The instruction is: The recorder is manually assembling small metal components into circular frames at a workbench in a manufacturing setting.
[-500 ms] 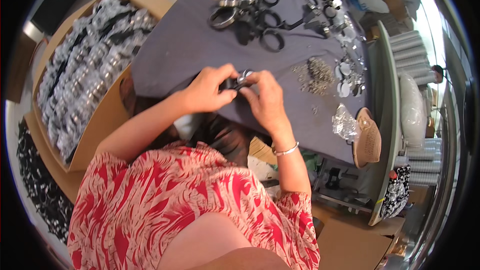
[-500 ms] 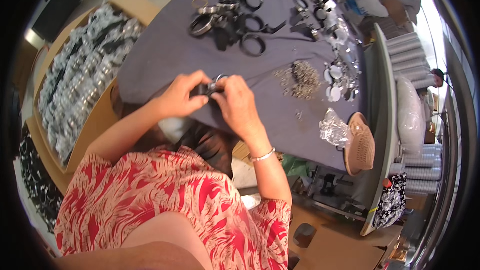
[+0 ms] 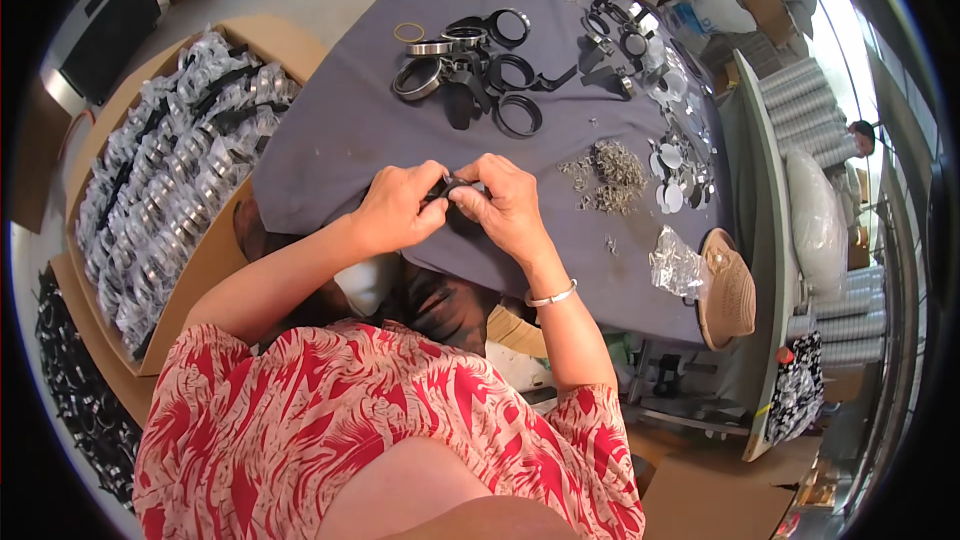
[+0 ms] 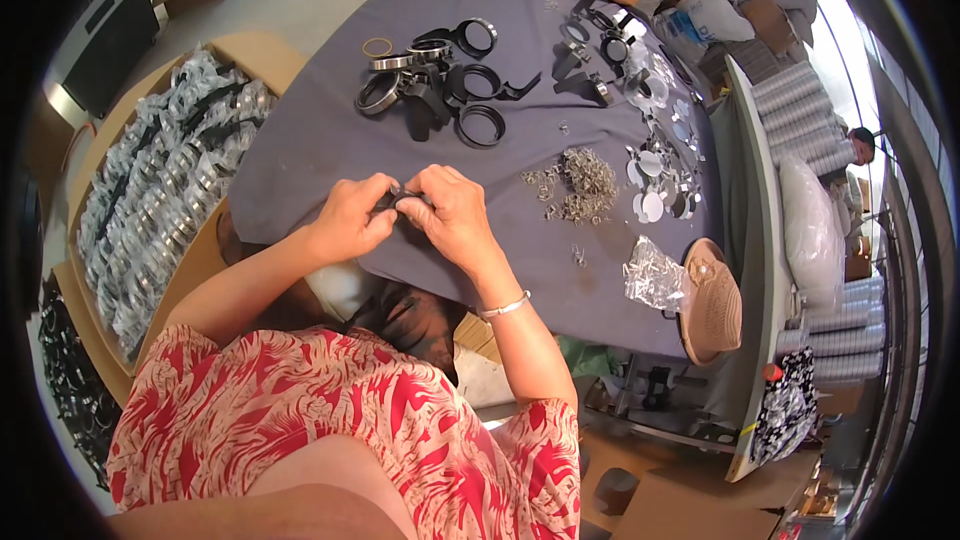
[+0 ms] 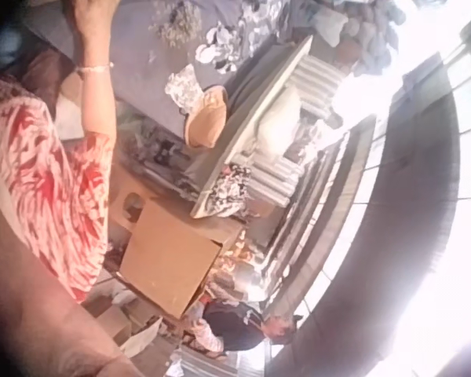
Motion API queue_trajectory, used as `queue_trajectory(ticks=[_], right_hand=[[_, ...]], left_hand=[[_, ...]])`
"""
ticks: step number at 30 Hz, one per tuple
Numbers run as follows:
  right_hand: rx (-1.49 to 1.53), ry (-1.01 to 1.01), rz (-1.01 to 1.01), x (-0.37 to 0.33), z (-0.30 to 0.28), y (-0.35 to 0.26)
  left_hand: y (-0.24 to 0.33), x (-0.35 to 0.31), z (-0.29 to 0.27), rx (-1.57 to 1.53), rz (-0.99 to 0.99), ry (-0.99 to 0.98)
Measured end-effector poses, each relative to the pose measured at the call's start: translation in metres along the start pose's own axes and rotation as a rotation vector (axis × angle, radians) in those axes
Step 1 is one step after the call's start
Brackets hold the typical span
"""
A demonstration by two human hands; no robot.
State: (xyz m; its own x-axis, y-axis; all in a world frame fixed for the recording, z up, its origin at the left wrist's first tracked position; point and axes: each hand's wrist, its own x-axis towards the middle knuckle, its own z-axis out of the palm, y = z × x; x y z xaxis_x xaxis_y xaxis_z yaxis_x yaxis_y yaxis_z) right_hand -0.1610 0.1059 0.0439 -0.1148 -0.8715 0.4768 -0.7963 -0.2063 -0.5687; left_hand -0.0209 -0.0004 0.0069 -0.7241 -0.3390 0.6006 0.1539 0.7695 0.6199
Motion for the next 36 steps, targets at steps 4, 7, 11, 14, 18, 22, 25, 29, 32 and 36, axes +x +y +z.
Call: queue_trajectory(ticks=[4, 7, 11, 14, 18, 22, 25, 29, 32, 36], right_hand=[[0.592, 0.381, 0.442, -0.024, 0.004, 0.0], [0.396, 0.759, 0.402, -0.054, -0.005, 0.007], [0.216, 0.839, 0.492, -0.076, -0.003, 0.016], [0.046, 0.772, 0.434, -0.075, -0.001, 0.021], [-0.093, 0.628, 0.412, -0.067, 0.0, 0.011], [-0.164, 0.594, 0.38, -0.068, -0.001, 0.012], [-0.151, 0.613, 0.425, -0.069, -0.005, 0.013], [-0.149, 0.589, 0.411, -0.067, -0.004, 0.018], [-0.179, 0.541, 0.458, -0.064, -0.002, 0.013], [-0.258, 0.495, 0.499, -0.064, 0.002, 0.016]], left_hand=[[-0.001, 0.005, -0.01, -0.177, -0.192, -0.086], [-0.003, 0.019, -0.017, -0.713, -0.717, -0.096], [0.02, 0.098, -0.019, -0.764, -0.633, 0.05], [0.01, 0.17, 0.012, -0.804, -0.598, 0.095], [-0.016, 0.248, 0.057, -0.844, -0.518, 0.079], [-0.037, 0.279, 0.076, -0.289, -0.449, 0.064], [-0.031, 0.264, 0.045, -0.278, -0.338, -0.009], [-0.05, 0.216, -0.022, -0.172, -0.216, 0.16], [-0.081, 0.173, -0.065, 0.003, -0.29, 0.194], [-0.085, 0.122, -0.073, 0.218, -0.344, 0.086]])
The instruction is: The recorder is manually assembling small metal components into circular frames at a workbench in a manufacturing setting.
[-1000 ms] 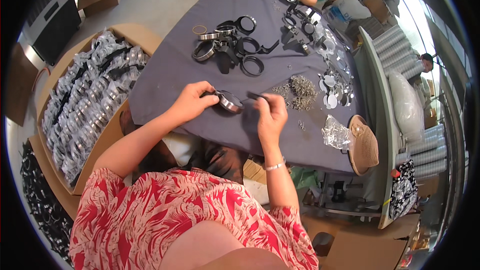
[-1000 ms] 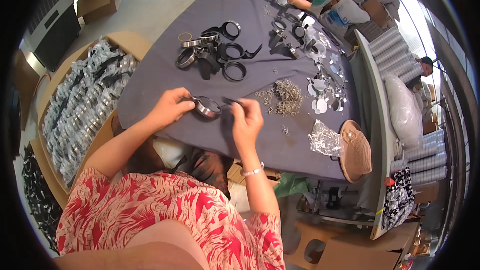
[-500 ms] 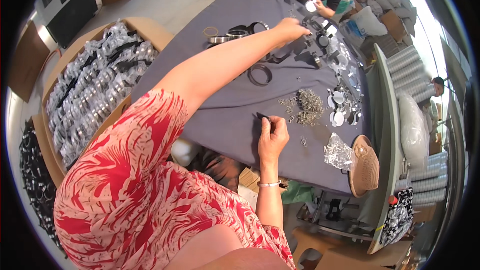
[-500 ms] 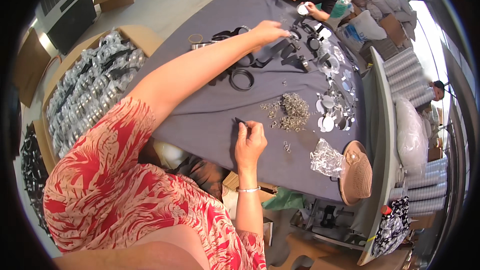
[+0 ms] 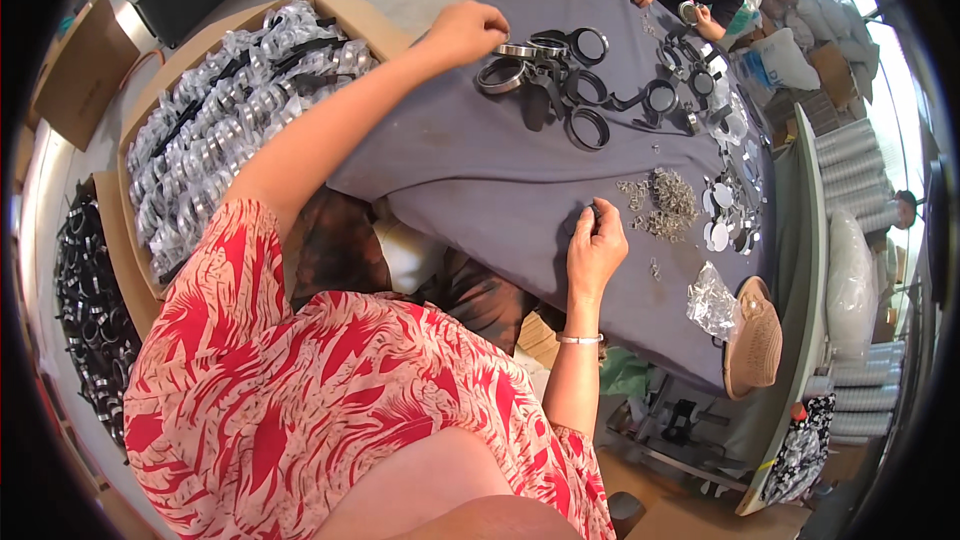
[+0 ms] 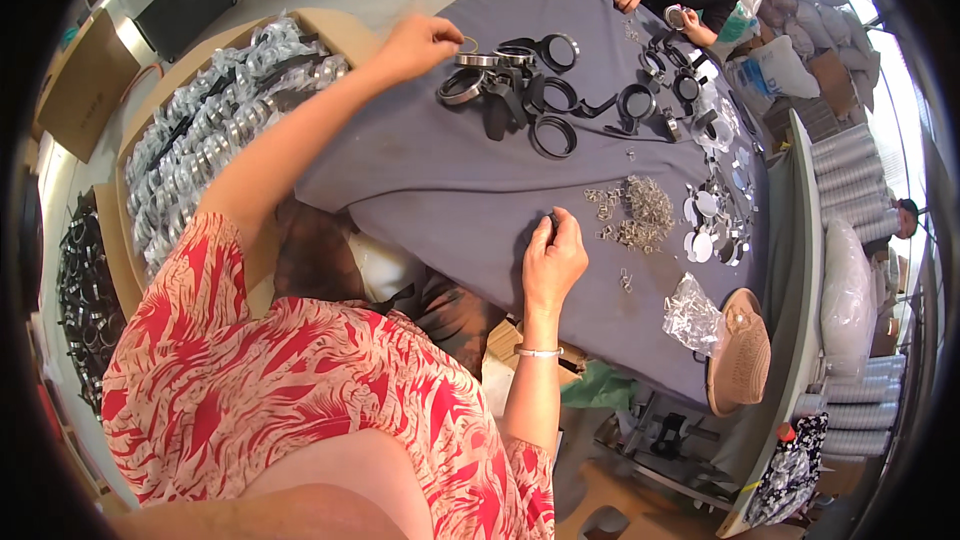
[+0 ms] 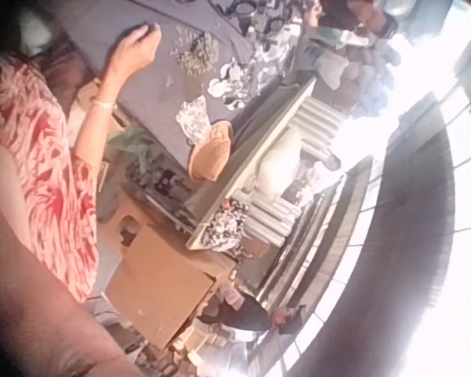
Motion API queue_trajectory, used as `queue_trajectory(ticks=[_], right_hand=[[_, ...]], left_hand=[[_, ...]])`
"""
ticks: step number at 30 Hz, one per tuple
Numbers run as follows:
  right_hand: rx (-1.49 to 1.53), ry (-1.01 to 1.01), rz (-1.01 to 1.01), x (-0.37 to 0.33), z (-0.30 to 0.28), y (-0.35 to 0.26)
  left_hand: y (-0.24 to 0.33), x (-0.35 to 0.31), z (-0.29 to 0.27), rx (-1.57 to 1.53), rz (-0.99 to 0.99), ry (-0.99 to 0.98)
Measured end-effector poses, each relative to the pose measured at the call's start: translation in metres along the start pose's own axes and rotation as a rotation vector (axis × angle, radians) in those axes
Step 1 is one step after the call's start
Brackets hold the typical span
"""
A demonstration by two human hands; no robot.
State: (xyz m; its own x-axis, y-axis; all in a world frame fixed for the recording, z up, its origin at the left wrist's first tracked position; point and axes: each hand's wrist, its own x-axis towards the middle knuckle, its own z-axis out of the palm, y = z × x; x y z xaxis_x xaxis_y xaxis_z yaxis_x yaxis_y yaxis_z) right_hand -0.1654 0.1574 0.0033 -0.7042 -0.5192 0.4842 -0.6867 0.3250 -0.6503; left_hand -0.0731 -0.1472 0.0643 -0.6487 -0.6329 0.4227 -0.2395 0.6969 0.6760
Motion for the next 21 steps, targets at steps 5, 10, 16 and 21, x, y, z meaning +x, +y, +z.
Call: queue_trajectory(ticks=[5, 10, 16, 21], right_hand=[[-0.246, 0.048, -0.119, 0.001, 0.002, -0.009], [-0.302, 0.064, -0.148, -0.004, 0.005, -0.003], [-0.325, 0.078, -0.123, -0.002, 0.005, -0.006], [0.152, 0.118, -0.194, 0.001, -0.009, -0.023]], left_hand=[[-0.005, 0.001, 0.025, 0.268, 0.184, 0.117], [-0.01, 0.025, 0.02, 0.13, 0.079, -0.262], [0.021, 0.016, -0.016, -0.122, 0.208, -0.087], [0.052, -0.045, -0.027, -0.415, 0.301, -0.35]])
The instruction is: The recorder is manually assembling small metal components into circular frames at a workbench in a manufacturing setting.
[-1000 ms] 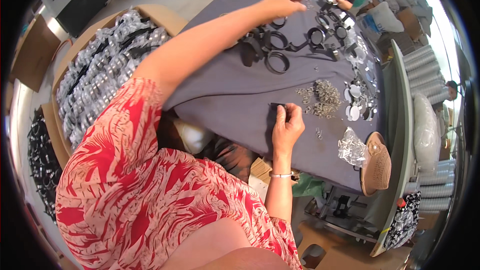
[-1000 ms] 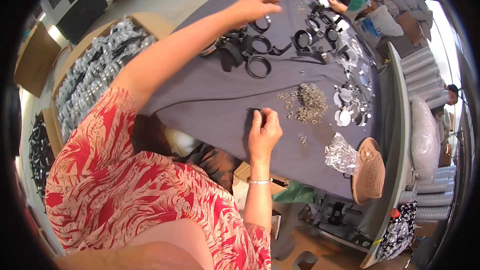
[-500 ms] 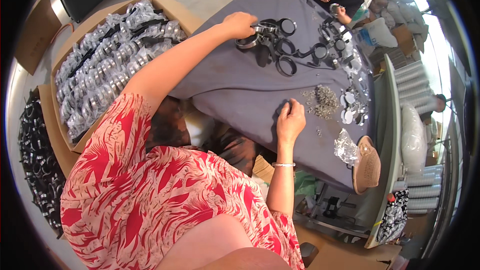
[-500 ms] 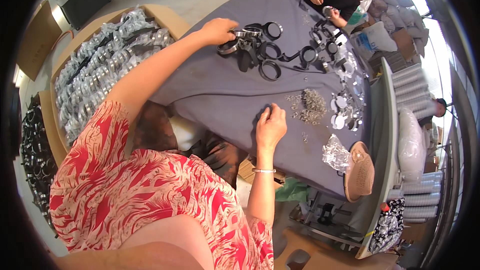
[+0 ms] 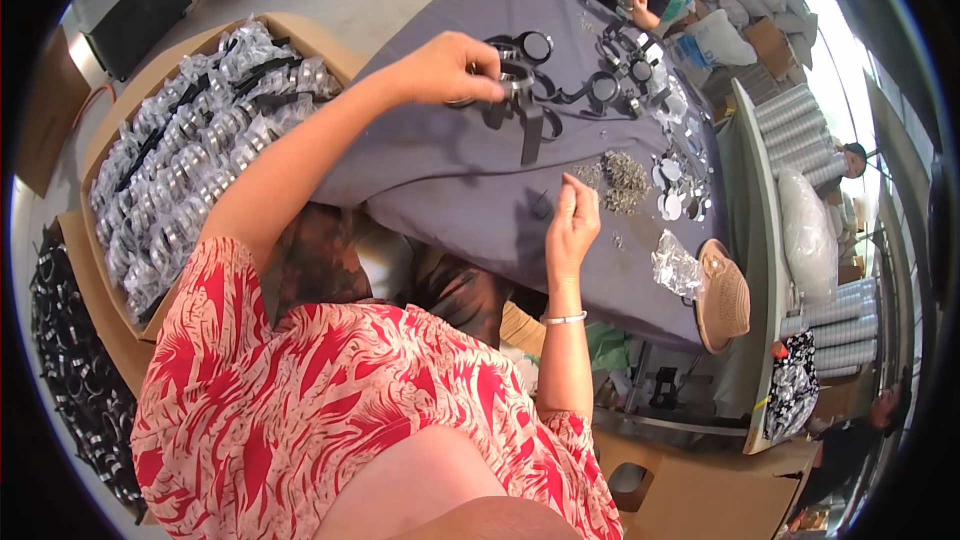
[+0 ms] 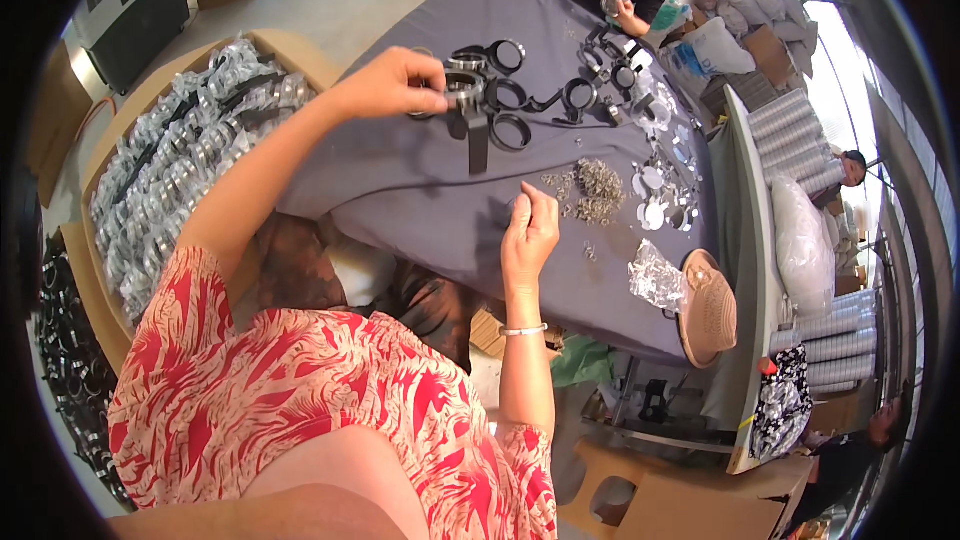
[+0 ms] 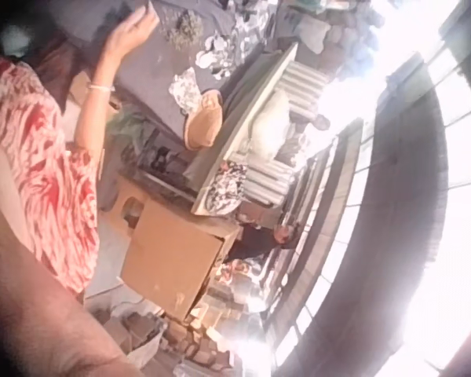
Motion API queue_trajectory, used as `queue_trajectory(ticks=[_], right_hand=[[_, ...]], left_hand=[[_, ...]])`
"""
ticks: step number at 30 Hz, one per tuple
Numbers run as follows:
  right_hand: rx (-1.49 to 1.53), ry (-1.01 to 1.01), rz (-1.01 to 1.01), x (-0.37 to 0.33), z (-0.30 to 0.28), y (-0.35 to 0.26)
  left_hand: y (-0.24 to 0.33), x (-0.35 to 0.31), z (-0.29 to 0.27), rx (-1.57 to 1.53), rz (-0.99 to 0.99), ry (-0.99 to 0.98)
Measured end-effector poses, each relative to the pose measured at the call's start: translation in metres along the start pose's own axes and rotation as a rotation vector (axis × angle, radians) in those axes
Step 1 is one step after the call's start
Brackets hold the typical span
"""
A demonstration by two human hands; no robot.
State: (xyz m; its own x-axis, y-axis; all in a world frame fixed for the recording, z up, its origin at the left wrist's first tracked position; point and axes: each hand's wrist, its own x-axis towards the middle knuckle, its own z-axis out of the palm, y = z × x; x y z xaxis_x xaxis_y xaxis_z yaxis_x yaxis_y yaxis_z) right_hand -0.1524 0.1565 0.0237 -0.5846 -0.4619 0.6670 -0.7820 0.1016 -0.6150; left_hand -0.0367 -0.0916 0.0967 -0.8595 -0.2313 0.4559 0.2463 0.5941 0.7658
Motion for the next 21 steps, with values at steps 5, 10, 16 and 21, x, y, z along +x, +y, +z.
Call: queue_trajectory(ticks=[5, 10, 16, 21], right_hand=[[0.466, -0.55, 0.379, -0.003, -0.011, -0.044], [0.638, -0.585, 0.516, -0.019, 0.001, -0.042], [0.522, -0.507, 0.464, -0.031, 0.022, -0.032], [0.401, -0.533, 0.541, -0.026, 0.015, -0.041]], left_hand=[[0.009, -0.04, 0.036, 0.0, 0.067, -0.108], [0.002, -0.058, 0.062, -0.068, 0.045, 0.073], [0.022, -0.074, 0.096, -0.315, -0.479, 0.213], [0.001, -0.077, 0.113, -0.279, -0.375, 0.089]])
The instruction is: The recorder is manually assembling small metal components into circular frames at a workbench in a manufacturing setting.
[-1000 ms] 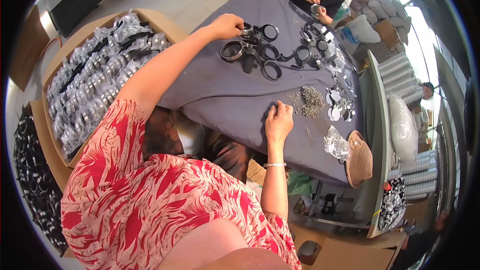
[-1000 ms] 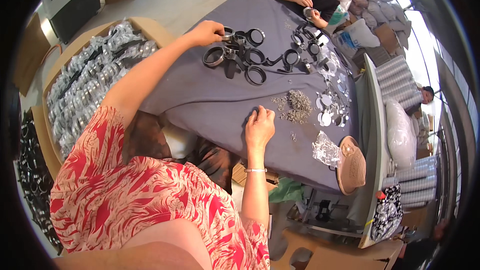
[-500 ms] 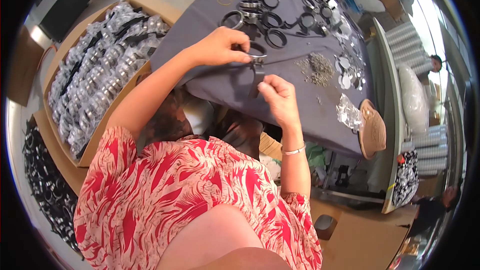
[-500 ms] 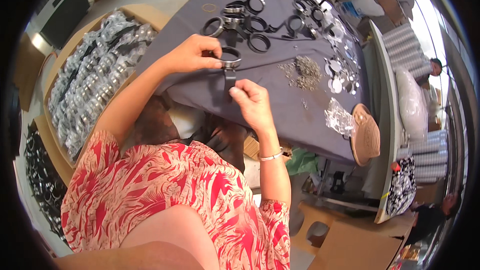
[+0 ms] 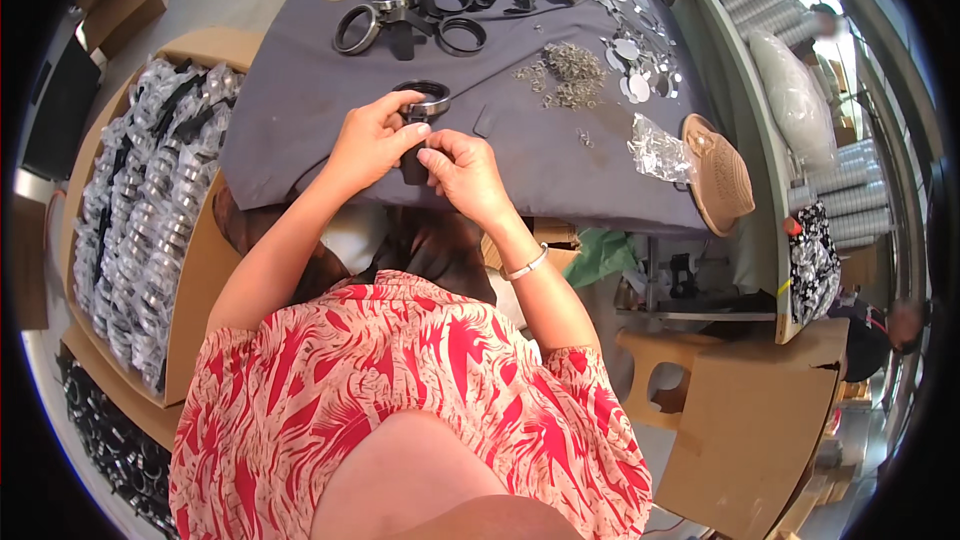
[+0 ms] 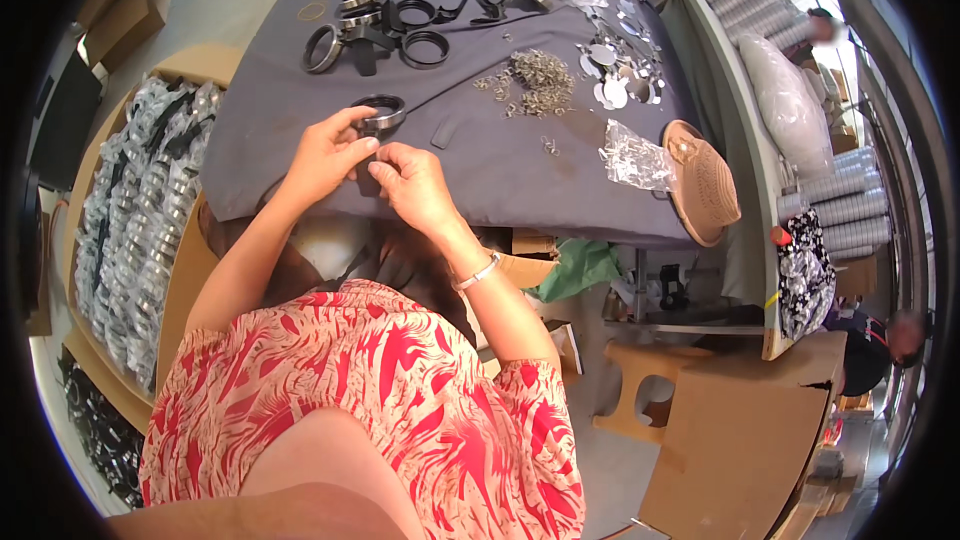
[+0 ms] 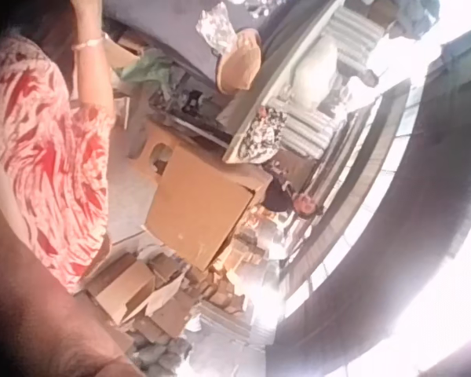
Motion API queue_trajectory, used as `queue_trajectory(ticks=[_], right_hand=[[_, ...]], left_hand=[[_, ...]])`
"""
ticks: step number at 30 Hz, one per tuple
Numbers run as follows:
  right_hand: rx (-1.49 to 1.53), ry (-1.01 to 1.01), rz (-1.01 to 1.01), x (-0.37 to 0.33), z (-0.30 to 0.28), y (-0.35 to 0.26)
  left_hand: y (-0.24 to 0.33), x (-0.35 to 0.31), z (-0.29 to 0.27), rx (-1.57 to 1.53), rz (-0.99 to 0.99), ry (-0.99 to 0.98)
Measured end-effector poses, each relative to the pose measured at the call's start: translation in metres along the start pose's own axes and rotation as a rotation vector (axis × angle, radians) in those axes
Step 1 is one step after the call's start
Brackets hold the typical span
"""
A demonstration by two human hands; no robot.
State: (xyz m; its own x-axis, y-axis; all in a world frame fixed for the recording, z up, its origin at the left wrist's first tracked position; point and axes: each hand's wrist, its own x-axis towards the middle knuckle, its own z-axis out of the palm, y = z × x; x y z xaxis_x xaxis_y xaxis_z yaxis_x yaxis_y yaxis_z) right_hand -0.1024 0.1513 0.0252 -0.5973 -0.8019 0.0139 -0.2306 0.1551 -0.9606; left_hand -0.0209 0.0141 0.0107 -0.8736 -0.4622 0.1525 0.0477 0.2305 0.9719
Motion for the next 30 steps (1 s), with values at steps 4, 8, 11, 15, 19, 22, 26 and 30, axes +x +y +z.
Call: queue_trajectory(ticks=[4, 8, 11, 15, 19, 22, 26, 30], right_hand=[[-0.03, 0.234, -0.121, -0.001, -0.04, 0.006], [-0.153, 0.583, -0.127, -0.001, -0.112, 0.027], [-0.439, 0.773, -0.167, -0.007, -0.173, 0.053], [-1.067, 0.793, -0.138, -0.015, -0.223, 0.058], [-1.425, 0.578, 0.055, 0.001, -0.23, 0.069], [-1.508, 0.471, 0.163, -0.005, -0.24, 0.086], [-1.446, 0.507, 0.056, -0.014, -0.264, 0.098], [-1.45, 0.464, 0.035, -0.015, -0.254, 0.086]], left_hand=[[0.008, -0.009, 0.0, -0.175, -0.095, -0.005], [0.004, -0.008, 0.0, -0.247, -0.064, 0.037], [-0.003, -0.003, -0.001, -0.198, -0.05, 0.048], [-0.002, -0.001, 0.0, -0.179, 0.003, 0.074], [-0.005, -0.009, -0.006, -0.089, 0.023, 0.09], [0.006, -0.011, 0.0, 0.004, -0.019, 0.048], [-0.01, -0.009, 0.006, 0.066, 0.261, 0.115], [-0.009, -0.011, 0.01, 0.055, 0.279, 0.134]])
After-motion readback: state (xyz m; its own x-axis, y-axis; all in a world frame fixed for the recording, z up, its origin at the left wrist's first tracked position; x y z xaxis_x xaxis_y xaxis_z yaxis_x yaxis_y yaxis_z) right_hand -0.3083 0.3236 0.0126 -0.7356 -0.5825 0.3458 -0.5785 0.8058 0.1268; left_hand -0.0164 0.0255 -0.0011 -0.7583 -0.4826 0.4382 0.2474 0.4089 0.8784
